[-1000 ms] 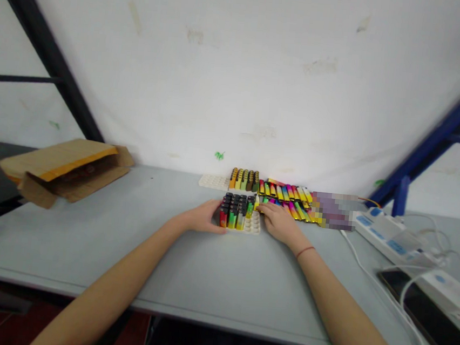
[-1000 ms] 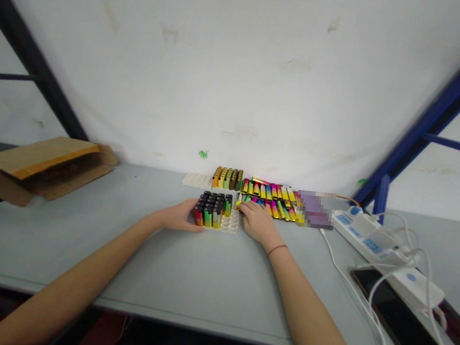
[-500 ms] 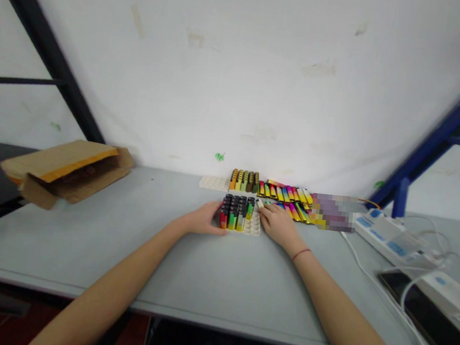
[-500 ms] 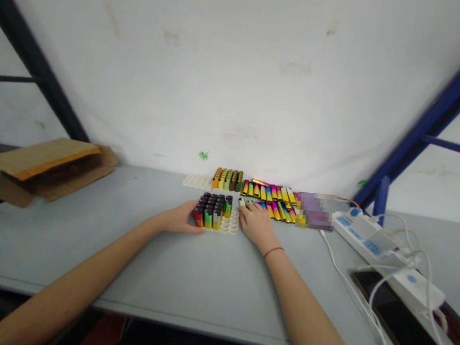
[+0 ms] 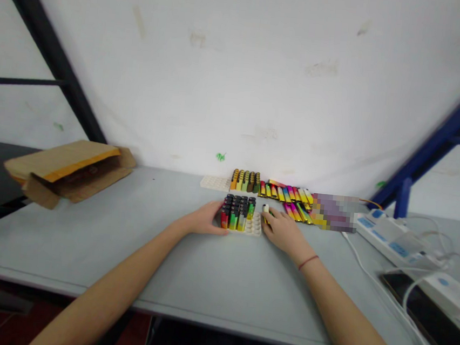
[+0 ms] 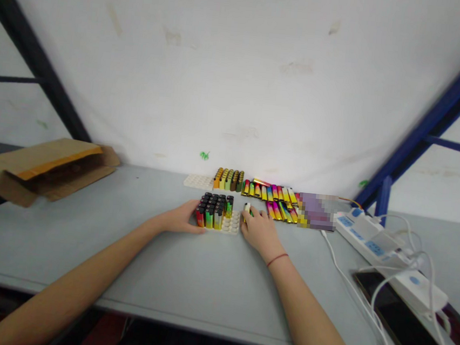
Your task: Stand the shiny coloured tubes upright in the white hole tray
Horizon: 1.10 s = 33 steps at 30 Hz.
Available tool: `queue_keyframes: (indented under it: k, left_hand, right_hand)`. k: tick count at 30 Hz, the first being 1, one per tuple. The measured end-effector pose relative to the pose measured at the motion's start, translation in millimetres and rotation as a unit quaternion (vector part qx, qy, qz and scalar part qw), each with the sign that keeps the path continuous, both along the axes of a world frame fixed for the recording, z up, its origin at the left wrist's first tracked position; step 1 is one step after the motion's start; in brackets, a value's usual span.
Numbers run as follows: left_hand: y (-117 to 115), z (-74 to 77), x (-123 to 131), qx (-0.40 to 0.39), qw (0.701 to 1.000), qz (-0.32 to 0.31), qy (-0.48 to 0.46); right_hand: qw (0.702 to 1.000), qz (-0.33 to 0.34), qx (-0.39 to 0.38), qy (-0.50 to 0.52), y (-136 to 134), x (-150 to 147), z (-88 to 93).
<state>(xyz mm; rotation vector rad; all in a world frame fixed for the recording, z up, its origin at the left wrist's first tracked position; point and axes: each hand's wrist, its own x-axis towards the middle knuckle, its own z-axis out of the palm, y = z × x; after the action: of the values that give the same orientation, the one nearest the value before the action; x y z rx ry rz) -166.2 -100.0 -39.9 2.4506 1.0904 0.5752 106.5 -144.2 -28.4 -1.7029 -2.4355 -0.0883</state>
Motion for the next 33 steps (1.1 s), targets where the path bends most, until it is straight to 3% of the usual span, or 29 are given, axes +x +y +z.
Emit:
queue_keyframes:
  k: [6,10,17,23,28,33]
  left_hand:
    - [0.6,-4.8,8.5,0.035,0.999,0.029,0.023]
    - [0.0,-6.3,17.5,0.053,0.997,0.051,0.03]
    - [0.8,-5.5,18.8,0.055,0.996,0.043,0.055]
    - [0.0,-4.1,19.8,0.063,0.995,0.033,0.075]
    - [0.7,-5.7,20.1,0.06,0.995,0.02,0.074]
    - [0.1,-7.2,18.8,0.044,0.998,0.012,0.05]
  right_hand:
    - [0.997,-0.041,-0.07,-0.01,-10.3,5.6,17.9]
    - [0.992,-0.097,-0.071,-0.041,-8.6,8.1,23.1]
    - [0.983,-0.178,-0.031,-0.02,-3.5,8.2,16.1]
    - [0.985,-0.167,-0.049,0.017,6.3,13.4,7.2]
    - [0.981,-0.133,0.034,0.139,13.8,13.0,5.9]
    - [0.937,-0.117,0.094,0.316,19.0,7.9,-1.0]
